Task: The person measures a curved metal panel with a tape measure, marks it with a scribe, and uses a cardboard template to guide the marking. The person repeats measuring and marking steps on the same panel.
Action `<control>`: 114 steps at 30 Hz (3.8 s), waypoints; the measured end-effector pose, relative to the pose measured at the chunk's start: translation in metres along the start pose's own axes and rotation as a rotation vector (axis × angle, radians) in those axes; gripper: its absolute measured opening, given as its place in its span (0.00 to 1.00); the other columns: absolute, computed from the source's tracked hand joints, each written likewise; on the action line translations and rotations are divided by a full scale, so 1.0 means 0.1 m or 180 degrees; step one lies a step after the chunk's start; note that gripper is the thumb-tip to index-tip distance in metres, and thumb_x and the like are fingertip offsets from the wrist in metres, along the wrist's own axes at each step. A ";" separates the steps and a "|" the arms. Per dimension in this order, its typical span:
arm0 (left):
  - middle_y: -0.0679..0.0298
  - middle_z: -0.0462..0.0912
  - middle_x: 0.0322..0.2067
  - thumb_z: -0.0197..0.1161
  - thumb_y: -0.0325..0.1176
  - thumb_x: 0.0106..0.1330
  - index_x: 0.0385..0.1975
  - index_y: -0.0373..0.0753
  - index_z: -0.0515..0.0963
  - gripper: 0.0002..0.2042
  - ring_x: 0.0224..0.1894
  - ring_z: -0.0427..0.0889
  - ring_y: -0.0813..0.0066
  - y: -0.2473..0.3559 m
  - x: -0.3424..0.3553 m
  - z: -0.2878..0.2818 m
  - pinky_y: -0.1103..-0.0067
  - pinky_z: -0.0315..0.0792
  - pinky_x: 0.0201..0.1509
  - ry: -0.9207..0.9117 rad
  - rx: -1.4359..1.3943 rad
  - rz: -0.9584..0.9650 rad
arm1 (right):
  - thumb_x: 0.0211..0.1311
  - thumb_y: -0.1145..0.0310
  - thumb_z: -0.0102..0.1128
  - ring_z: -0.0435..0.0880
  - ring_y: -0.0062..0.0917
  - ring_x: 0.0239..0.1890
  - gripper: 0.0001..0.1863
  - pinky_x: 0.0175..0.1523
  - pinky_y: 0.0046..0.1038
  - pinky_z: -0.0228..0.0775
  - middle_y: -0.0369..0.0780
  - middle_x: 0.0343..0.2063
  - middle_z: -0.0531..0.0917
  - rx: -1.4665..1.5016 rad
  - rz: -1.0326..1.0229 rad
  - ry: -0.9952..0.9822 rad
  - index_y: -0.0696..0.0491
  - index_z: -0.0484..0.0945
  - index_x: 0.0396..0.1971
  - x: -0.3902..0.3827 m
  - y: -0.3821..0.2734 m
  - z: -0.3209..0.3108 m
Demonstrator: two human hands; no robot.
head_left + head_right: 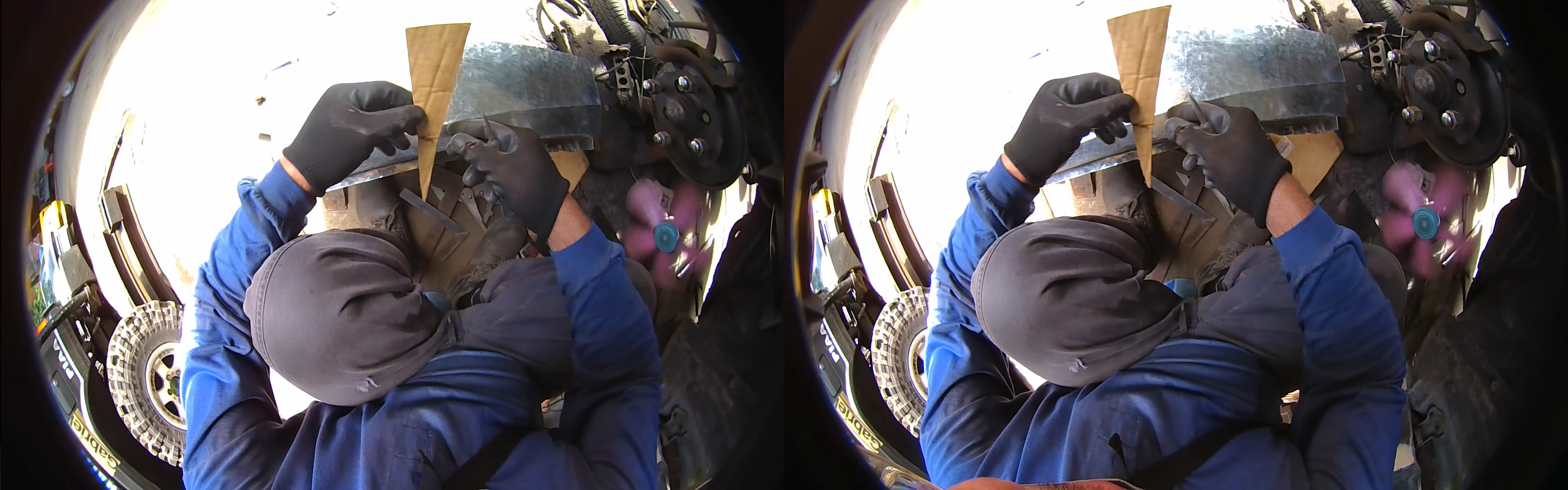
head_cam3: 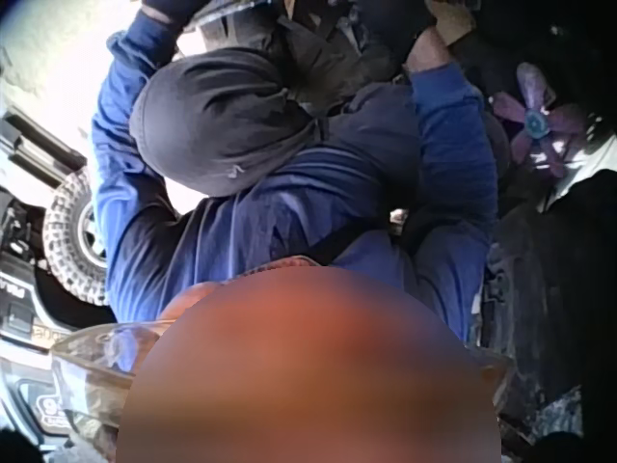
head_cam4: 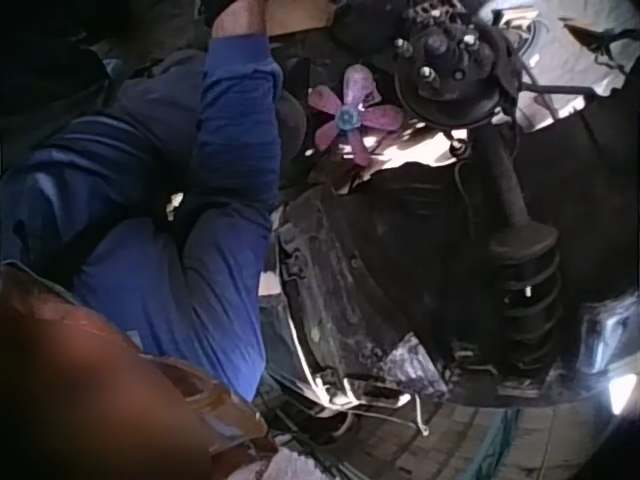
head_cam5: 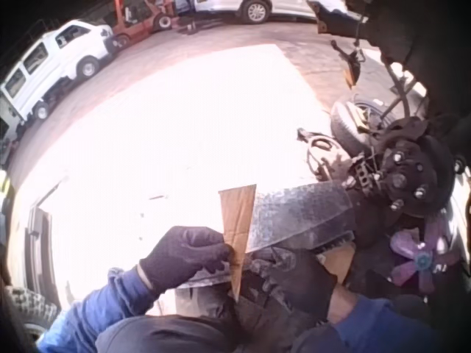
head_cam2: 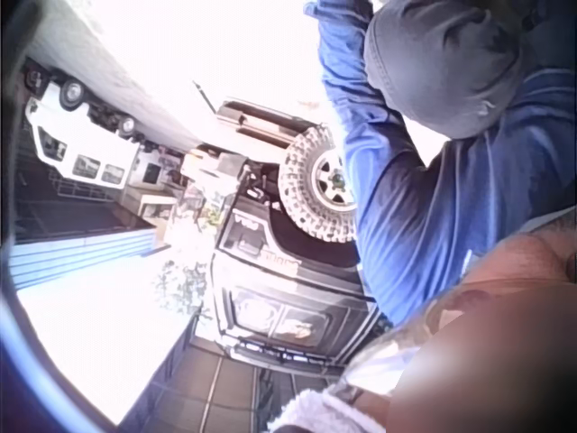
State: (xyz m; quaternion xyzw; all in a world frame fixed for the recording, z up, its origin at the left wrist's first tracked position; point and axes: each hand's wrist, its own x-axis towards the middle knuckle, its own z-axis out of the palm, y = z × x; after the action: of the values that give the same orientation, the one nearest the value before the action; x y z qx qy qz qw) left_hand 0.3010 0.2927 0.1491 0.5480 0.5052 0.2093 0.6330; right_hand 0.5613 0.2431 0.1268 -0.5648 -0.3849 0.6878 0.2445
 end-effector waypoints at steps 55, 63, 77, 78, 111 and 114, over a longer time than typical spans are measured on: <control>0.67 0.85 0.43 0.73 0.34 0.64 0.46 0.46 0.83 0.12 0.40 0.86 0.66 -0.93 0.13 0.01 0.67 0.79 0.38 0.0928 0.3963 0.2463 | 0.73 0.77 0.66 0.87 0.17 0.54 0.21 0.63 0.26 0.81 0.39 0.56 0.92 -0.2141 -0.1148 0.0227 0.56 0.86 0.65 0.90 0.25 -0.24; 0.67 0.85 0.43 0.72 0.32 0.63 0.46 0.46 0.83 0.12 0.40 0.86 0.66 -0.91 0.13 0.02 0.67 0.78 0.38 0.0884 0.3935 0.2450 | 0.74 0.77 0.68 0.88 0.22 0.61 0.22 0.70 0.28 0.80 0.42 0.60 0.91 -0.1761 -0.1074 0.0145 0.59 0.85 0.66 0.95 0.31 -0.23; 0.63 0.89 0.54 0.71 0.36 0.68 0.56 0.52 0.85 0.17 0.55 0.88 0.56 -0.91 0.06 0.02 0.61 0.81 0.54 0.0629 0.4060 0.1877 | 0.75 0.74 0.69 0.88 0.23 0.62 0.21 0.70 0.28 0.80 0.43 0.60 0.90 -0.1794 -0.1082 0.0144 0.59 0.85 0.66 0.98 0.36 -0.23; 0.62 0.89 0.54 0.71 0.36 0.68 0.56 0.52 0.85 0.16 0.55 0.88 0.56 -0.91 0.06 0.02 0.61 0.81 0.53 0.0637 0.4061 0.1901 | 0.75 0.73 0.70 0.88 0.23 0.62 0.21 0.70 0.28 0.80 0.43 0.60 0.90 -0.1746 -0.1121 0.0140 0.59 0.85 0.65 0.98 0.37 -0.23; 0.47 0.79 0.69 0.83 0.48 0.68 0.72 0.36 0.77 0.37 0.73 0.79 0.52 -1.99 -1.42 -0.45 0.61 0.77 0.76 0.2959 0.1452 -0.0308 | 0.56 0.58 0.89 0.87 0.34 0.58 0.36 0.65 0.37 0.80 0.52 0.54 0.88 -0.2575 -0.1037 0.0801 0.63 0.79 0.56 1.08 0.31 0.06; 0.41 0.79 0.67 0.82 0.51 0.68 0.77 0.31 0.71 0.44 0.71 0.80 0.49 -1.97 -1.34 -0.34 0.60 0.81 0.70 0.3037 -0.0038 -0.0601 | 0.57 0.60 0.89 0.84 0.29 0.54 0.34 0.63 0.35 0.79 0.47 0.52 0.86 -0.2439 -0.0998 0.0727 0.62 0.78 0.55 1.09 0.31 0.03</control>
State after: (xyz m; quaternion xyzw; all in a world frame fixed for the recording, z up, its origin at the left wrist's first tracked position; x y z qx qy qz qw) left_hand 0.1607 0.1377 0.0292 0.3391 0.7853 0.3818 0.3500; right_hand 0.5347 0.3082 0.0377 -0.6221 -0.6641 0.3827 0.1597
